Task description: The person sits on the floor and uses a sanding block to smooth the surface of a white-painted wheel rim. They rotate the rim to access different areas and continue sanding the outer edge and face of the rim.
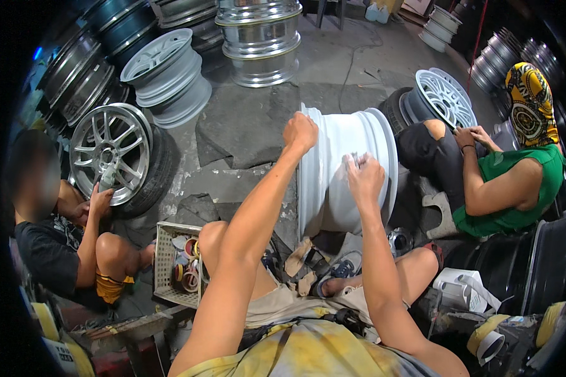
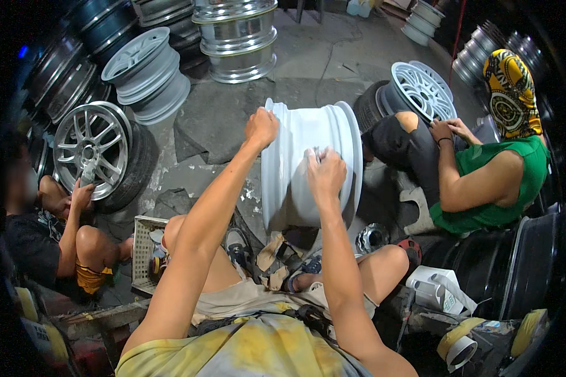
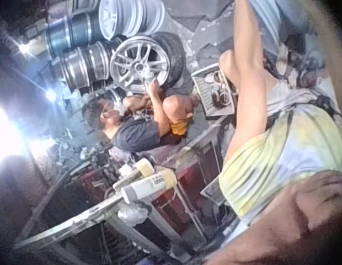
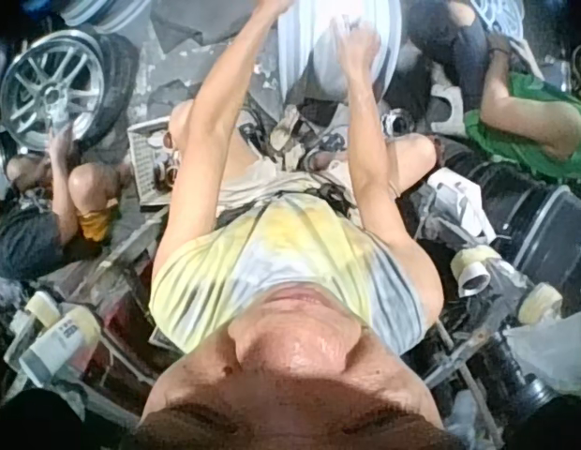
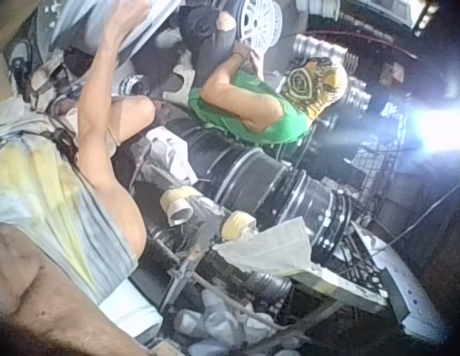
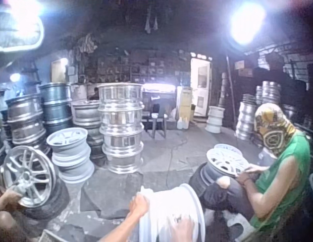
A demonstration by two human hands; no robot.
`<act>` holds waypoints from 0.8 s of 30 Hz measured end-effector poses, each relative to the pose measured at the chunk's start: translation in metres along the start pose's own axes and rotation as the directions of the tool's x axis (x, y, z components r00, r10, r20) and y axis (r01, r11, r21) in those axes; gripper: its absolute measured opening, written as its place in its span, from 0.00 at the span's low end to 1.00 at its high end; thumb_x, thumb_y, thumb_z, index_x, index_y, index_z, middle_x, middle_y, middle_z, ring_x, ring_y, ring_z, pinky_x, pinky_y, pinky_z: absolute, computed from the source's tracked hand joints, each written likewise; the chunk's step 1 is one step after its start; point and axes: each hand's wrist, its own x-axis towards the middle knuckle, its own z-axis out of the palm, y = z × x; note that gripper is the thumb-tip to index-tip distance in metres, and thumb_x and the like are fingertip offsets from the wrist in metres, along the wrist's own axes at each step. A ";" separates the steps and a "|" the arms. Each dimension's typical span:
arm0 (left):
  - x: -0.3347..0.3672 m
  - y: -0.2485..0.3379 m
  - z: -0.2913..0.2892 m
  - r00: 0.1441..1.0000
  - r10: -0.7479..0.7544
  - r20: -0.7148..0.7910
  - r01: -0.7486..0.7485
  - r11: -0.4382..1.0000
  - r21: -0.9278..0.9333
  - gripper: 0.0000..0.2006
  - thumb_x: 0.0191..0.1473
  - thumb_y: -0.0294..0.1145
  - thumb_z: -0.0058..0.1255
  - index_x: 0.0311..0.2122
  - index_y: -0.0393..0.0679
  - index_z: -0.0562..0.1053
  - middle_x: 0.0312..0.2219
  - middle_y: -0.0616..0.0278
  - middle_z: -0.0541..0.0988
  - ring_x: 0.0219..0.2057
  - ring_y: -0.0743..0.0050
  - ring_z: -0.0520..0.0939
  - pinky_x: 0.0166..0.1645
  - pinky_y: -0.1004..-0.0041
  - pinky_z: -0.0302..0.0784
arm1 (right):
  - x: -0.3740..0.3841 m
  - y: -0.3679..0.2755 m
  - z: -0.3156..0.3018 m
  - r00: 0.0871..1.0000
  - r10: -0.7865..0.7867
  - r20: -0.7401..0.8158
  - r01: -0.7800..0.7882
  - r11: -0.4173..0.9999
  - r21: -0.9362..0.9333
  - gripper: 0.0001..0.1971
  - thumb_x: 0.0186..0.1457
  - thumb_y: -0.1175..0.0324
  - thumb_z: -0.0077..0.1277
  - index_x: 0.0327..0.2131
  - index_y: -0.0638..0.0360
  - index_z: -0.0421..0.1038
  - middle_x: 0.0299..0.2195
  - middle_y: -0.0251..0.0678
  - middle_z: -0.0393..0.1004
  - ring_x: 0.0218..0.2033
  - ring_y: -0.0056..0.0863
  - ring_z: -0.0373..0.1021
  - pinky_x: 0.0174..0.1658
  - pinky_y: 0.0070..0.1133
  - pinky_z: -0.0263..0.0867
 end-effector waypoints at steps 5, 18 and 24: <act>-0.004 -0.004 -0.002 1.000 -0.007 -0.014 0.007 1.000 0.003 0.16 0.63 0.37 0.43 0.40 0.33 0.75 0.38 0.36 0.82 0.42 0.35 0.83 0.48 0.49 0.77 | -0.021 0.018 -0.012 0.994 0.053 0.100 -0.054 0.999 0.009 0.19 0.51 0.58 0.62 0.23 0.66 0.73 0.22 0.55 0.75 0.28 0.57 0.74 0.35 0.43 0.67; -0.002 0.000 0.001 1.000 -0.004 0.023 0.004 1.000 0.004 0.16 0.63 0.37 0.44 0.41 0.32 0.75 0.38 0.36 0.82 0.42 0.35 0.83 0.48 0.48 0.78 | -0.008 0.004 0.001 0.999 -0.052 0.015 0.052 0.998 -0.018 0.20 0.52 0.58 0.61 0.20 0.67 0.70 0.19 0.53 0.74 0.24 0.52 0.75 0.32 0.38 0.68; -0.001 0.000 -0.003 1.000 0.006 -0.019 -0.006 1.000 0.014 0.16 0.63 0.38 0.44 0.40 0.32 0.75 0.37 0.35 0.82 0.42 0.34 0.83 0.48 0.48 0.77 | -0.031 0.005 0.007 1.000 -0.017 0.007 0.017 0.999 0.028 0.18 0.53 0.59 0.61 0.23 0.66 0.71 0.21 0.53 0.75 0.26 0.56 0.73 0.34 0.42 0.67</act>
